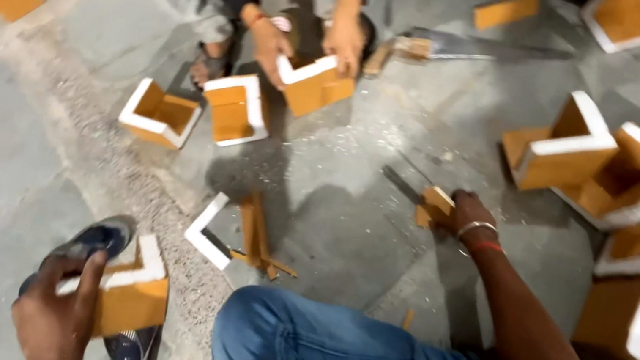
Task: The person cuts and assembles cardboard and foam corner protectors for packaging.
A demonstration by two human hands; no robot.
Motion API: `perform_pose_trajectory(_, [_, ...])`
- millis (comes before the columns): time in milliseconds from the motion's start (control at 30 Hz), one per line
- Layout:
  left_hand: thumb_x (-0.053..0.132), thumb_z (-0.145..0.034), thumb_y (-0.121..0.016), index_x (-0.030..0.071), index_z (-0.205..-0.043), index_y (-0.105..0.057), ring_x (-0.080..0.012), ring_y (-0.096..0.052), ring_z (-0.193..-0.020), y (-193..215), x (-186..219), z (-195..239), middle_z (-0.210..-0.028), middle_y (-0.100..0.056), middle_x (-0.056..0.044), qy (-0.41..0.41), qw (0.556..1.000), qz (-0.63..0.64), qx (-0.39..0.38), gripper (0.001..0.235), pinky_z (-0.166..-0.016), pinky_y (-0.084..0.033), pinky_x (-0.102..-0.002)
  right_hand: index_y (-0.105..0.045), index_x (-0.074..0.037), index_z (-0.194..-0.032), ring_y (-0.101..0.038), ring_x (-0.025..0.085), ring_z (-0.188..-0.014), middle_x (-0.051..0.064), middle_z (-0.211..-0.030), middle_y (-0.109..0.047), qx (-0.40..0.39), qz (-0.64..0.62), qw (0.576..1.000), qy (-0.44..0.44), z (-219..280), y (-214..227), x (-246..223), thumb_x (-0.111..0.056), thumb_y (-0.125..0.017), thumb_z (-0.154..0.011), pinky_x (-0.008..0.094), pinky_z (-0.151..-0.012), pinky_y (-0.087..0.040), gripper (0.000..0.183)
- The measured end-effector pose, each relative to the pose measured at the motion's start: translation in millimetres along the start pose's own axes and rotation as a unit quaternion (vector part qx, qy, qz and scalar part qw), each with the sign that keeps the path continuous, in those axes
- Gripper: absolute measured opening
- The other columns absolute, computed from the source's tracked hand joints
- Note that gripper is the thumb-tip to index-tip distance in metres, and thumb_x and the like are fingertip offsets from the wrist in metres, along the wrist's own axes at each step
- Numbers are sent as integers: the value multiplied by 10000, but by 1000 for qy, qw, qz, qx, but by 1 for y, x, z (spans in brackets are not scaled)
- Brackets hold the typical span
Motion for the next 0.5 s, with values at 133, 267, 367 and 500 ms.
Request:
perform_pose_trajectory(133, [388,-1020,-790,-16,-989,-760,-275,-707,-827,-14,-71,18,-893,-740,-176,83,995,49,26,407,-806,-568,-421,-698,-69,-1097,-684,392,-1073,187,-1108,-727,-89,-19,995,34,5,-20,-16,-451,-903,-698,494,-908,-551,590])
perform_pose_trajectory(267, [259,-1037,-755,9,-1066,-734,-204,-661,-857,-75,-62,2,-960,-722,-100,118,966,220,70,252,-806,-531,-375,-712,-92,-1103,-703,390,-1031,171,-1084,-753,-124,-6,989,85,29,-41,-37,-461,-869,-712,484,-883,-560,560])
perform_pose_trajectory(367, [164,-989,-769,58,-991,-696,-182,-657,-954,-172,-5,-17,-1004,-699,-69,45,934,352,36,128,-848,-549,-338,-718,-82,-1137,-734,371,-987,171,-1061,-768,-110,-85,989,48,51,-43,-32,-455,-853,-731,471,-852,-576,567])
perform_pose_trajectory(500, [210,-924,-738,94,-1077,-653,-181,-681,-917,-234,132,-15,-1038,-711,-54,58,842,495,-205,210,-781,-583,-383,-708,-63,-1200,-751,319,-922,175,-1013,-778,-52,-186,981,28,82,-27,-19,-422,-874,-721,437,-823,-580,621])
Point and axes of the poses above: each hand's wrist, its own z-axis away from the middle knuckle, its own y-axis out of the back of the hand, x = y × z, the point moved 8 cm from there along -z, towards the middle knuckle
